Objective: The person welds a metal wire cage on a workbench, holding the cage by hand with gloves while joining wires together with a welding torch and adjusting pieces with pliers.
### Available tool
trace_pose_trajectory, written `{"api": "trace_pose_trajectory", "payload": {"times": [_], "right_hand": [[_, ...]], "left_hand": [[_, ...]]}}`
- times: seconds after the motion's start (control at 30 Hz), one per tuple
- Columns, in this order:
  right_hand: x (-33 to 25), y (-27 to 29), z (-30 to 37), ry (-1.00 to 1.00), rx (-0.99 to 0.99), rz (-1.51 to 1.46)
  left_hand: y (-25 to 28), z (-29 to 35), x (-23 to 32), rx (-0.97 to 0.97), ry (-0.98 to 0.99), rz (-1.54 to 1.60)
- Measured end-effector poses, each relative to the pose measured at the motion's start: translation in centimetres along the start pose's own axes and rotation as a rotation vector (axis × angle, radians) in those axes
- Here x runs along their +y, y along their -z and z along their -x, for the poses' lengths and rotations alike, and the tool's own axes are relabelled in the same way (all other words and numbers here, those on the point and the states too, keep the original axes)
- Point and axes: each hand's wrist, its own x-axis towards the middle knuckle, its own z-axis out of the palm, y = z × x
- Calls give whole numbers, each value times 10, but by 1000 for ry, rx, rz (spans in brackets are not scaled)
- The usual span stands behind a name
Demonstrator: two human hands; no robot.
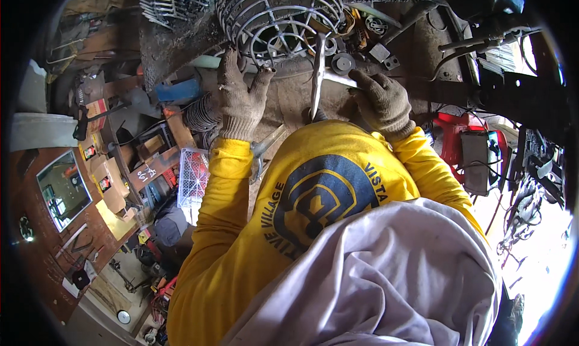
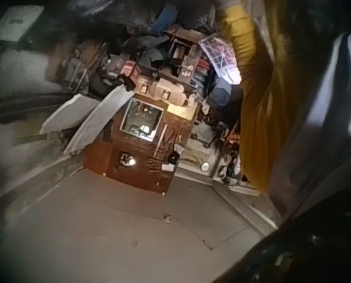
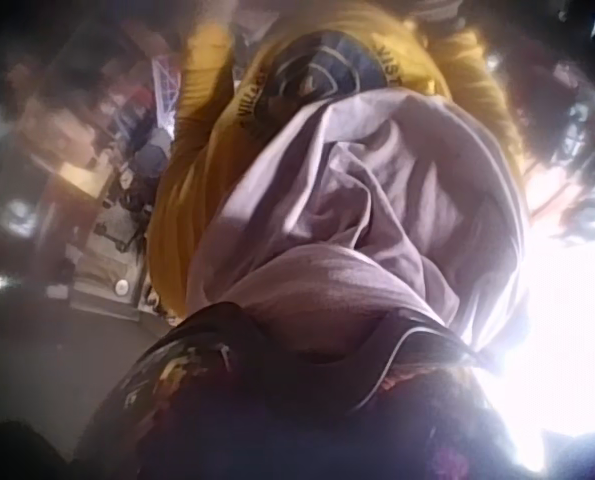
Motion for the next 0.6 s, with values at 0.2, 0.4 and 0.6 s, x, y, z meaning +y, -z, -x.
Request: {"api": "trace_pose_trajectory", "payload": {"times": [0.2,0.4,0.6], "right_hand": [[-10,-5,-1,-98,40,13],[-25,-3,7,-142,-14,38],[-34,-8,15,-183,25,-2]], "left_hand": [[-4,8,-16,-2,26,160],[-2,23,5,-93,256,106],[-8,11,8,-54,135,62]]}}
